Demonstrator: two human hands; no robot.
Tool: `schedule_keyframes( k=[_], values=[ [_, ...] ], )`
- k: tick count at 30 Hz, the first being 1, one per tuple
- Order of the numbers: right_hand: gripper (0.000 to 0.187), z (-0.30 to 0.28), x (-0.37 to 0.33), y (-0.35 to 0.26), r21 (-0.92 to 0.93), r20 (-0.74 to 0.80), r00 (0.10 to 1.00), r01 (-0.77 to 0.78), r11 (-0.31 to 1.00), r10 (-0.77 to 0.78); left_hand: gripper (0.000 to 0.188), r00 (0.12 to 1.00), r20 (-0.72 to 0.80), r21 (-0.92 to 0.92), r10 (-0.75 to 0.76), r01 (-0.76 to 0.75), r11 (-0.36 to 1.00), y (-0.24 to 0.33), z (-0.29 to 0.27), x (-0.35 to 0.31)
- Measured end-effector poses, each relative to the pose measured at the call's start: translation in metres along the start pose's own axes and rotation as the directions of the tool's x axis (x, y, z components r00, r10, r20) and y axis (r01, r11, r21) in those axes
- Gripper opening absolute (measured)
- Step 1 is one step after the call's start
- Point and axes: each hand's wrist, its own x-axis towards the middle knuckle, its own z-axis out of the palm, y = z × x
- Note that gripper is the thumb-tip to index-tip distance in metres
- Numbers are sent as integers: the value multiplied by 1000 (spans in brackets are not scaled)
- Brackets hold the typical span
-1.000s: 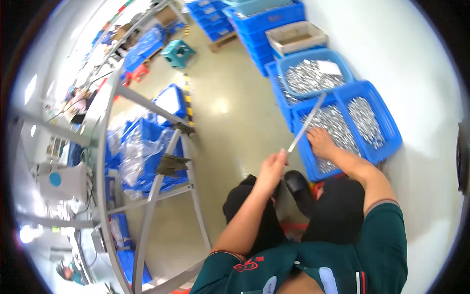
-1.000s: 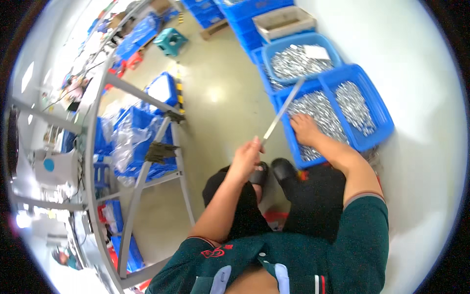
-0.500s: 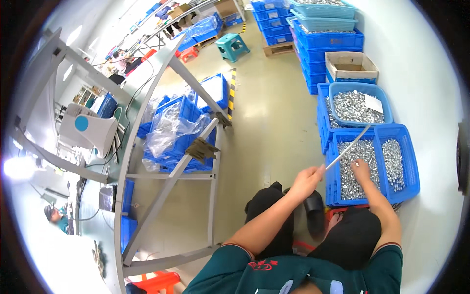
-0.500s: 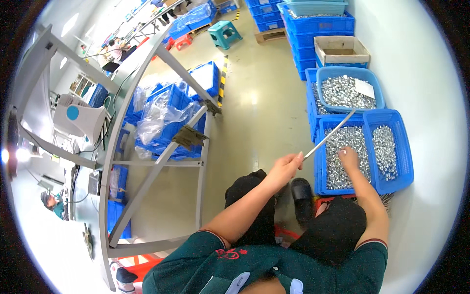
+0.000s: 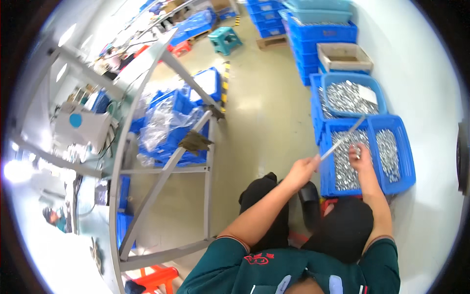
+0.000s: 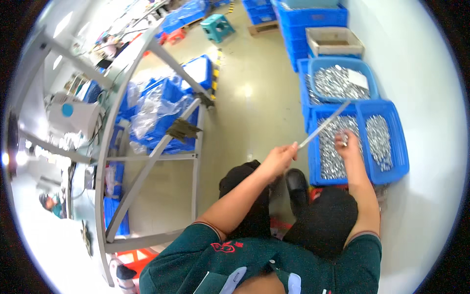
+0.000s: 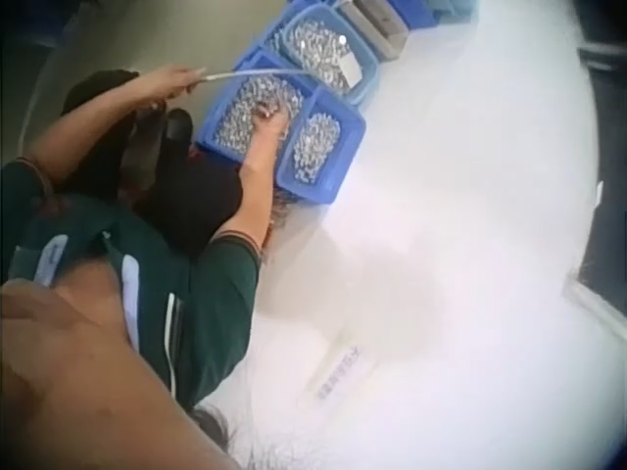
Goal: Assembling small metal components onto a thin metal rod from a storage bin.
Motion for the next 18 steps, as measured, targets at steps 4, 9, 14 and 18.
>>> schedule_keyframes(
  k=[4,9,14,18],
  values=[
    [19,42,-12,4,-98,15,1000,-20,995,22,47,995,-59,45,-80,83,996,7,-12,-6],
    [18,64,-34,-3,-108,287,957,-21,994,51,31,1000,3,-51,-18,18,999,7,-17,-5],
    [18,70,-64,-15,-145,318,948,60,988,-11,31,998,55,-44,-32,35,998,11,-10,-12],
    [18,84,-77,-17,-165,336,941,93,982,-33,31,999,42,-5,-16,16,1000,7,-11,-14]
  ],
)
